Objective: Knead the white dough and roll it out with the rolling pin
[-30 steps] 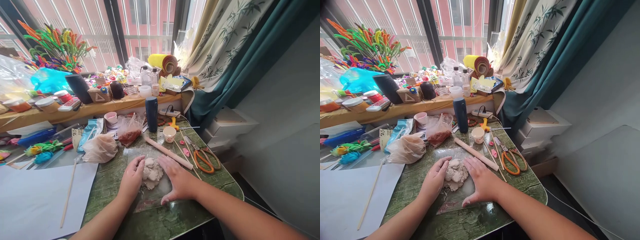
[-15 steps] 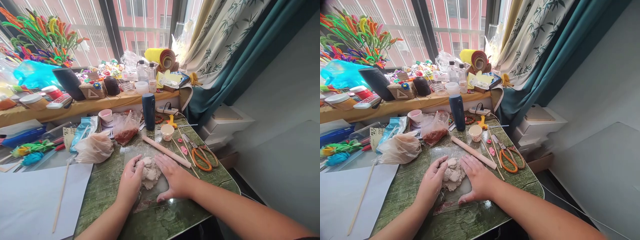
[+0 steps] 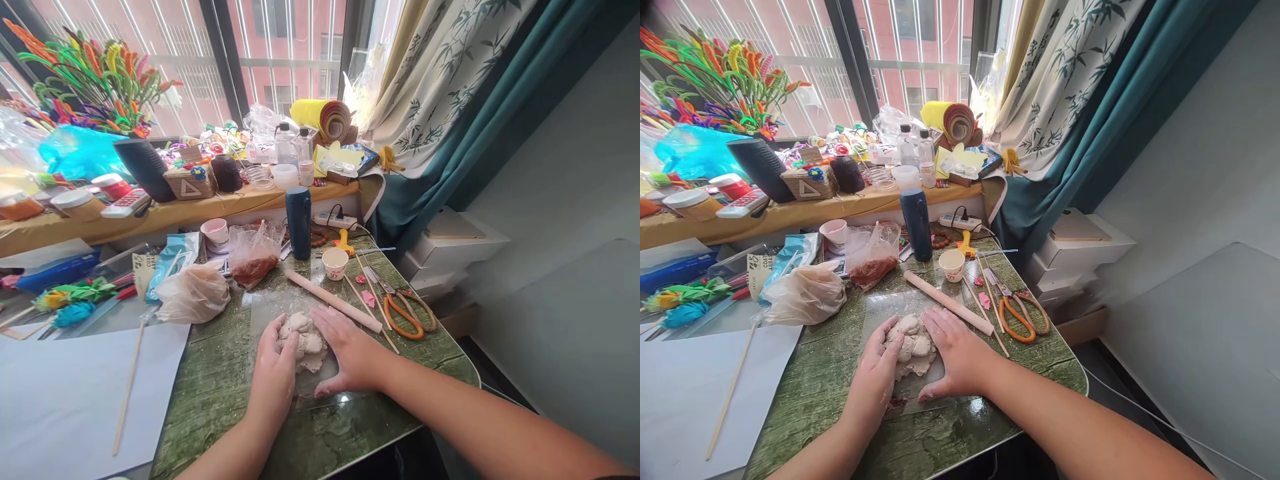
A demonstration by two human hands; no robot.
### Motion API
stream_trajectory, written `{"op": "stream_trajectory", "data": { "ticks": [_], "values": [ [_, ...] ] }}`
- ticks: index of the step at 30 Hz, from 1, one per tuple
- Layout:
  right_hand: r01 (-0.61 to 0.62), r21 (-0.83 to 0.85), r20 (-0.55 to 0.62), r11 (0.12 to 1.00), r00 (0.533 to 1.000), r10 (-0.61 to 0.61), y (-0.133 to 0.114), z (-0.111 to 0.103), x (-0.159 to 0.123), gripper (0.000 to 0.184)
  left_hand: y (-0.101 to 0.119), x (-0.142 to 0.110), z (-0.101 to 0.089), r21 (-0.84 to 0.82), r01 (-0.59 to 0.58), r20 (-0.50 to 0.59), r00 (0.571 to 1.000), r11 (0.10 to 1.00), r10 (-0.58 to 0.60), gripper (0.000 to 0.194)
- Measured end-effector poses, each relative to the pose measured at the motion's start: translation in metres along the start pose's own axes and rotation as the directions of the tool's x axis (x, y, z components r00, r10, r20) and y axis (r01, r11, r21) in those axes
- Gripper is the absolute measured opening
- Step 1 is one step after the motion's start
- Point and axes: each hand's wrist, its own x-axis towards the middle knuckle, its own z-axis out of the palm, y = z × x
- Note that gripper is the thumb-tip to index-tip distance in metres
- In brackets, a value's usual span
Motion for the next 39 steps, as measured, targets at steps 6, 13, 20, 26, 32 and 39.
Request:
{"op": "stream_trajectory", "data": {
  "ticks": [6,13,20,26,32,39],
  "values": [
    [0.027,0.016,-0.025,1.0,0.999,-0.027,0.0,0.0,0.0,0.128,0.0,-0.008,0.011,0.05,-0.011,-0.009,1.0,0.999,0.011,0.059],
    [0.069,0.047,-0.083,0.997,0.994,-0.065,0.006,0.003,-0.004,0.129,-0.013,-0.013,0.003,0.104,-0.027,0.154,0.988,0.994,0.01,0.072],
    [0.169,0.155,-0.238,0.973,0.962,-0.129,0.01,-0.004,-0.008,0.107,-0.004,0.01,-0.063,0.313,-0.492,0.573,0.78,0.813,0.251,0.127],
    [0.116,0.156,-0.306,0.981,0.95,-0.064,0.005,-0.012,-0.014,0.092,0.006,0.05,-0.077,0.305,-0.749,0.798,0.538,0.589,0.271,0.142],
    [0.082,0.066,-0.172,0.994,0.983,-0.07,0.0,-0.004,-0.012,0.11,0.002,0.055,-0.061,0.257,-0.749,0.815,0.508,0.61,0.28,0.133],
    [0.152,-0.001,-0.202,0.988,0.968,-0.15,0.006,0.001,-0.005,0.089,0.006,0.049,-0.058,0.287,-0.7,0.784,0.564,0.654,0.259,0.126]
  ]
}}
